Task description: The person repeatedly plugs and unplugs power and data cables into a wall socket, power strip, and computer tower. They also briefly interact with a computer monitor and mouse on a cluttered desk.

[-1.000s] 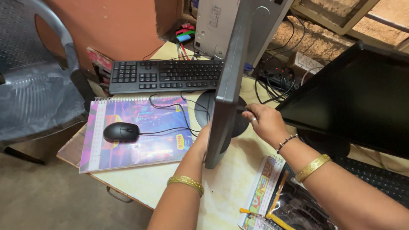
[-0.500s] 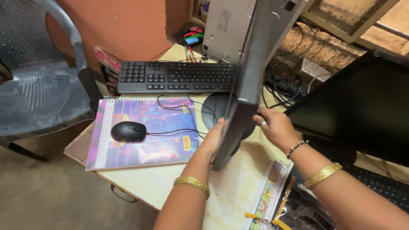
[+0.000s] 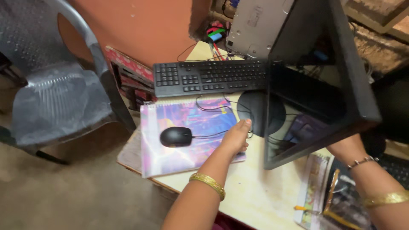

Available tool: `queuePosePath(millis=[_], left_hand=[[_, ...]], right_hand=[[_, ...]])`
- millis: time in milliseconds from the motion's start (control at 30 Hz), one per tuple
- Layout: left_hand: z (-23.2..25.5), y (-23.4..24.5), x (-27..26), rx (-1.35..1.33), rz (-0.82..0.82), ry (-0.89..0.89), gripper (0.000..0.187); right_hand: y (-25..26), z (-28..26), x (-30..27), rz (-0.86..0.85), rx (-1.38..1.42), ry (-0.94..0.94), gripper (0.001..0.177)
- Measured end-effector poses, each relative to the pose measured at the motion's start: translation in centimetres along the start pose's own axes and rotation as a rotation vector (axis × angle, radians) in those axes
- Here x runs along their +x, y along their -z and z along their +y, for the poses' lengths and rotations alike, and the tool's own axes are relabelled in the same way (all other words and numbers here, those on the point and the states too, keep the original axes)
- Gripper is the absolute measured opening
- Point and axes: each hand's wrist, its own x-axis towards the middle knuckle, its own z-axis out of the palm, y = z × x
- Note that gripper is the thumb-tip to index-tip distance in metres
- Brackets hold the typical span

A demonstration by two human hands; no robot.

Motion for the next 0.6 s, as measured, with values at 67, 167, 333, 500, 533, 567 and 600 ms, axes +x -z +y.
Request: queuePosePath(millis=[67,167,333,500,533,567,600], left_hand=[[1.3,2.6,-2.0,0.067,-0.025,-0.039,0.063],[3.7,8.8,-4.4,0.391,0.020,-0.276,0.062],[5.7,19.4,-9.3,1.139,0.199,-0.444,0.059],[4.7,20.8,-12.1,1.360,0.161,-0.629,0.074],[4.4,20.7,-12.2,1.337,0.213,-0.779,0.071],[4.4,20.6,-11.9,1.105,0.186,-0.571,0.067],[4.3,20.6,-11.6,0.873,0.154,-0.364,0.064]], right_hand=[[1.0,-2.1,-3.1,0.010,-0.076,-0.130,0.033],[1.9,-6.7,-6.9,0.039,-0.165,-0.285,0.031],[1.3,-15.9,-13.6,-0.105,-0.036,-0.431,0.033],[-1.0,-24.6,-16.1,-0.179,0.091,-0.157,0.022],[-1.3,-25.6,-15.7,-0.213,0.122,-0.163,0.021],[-1.6,-26.5,-15.0,-0.242,0.153,-0.170,0.021],[-1.9,-27.4,-14.1,-0.229,0.301,-0.220,0.023]])
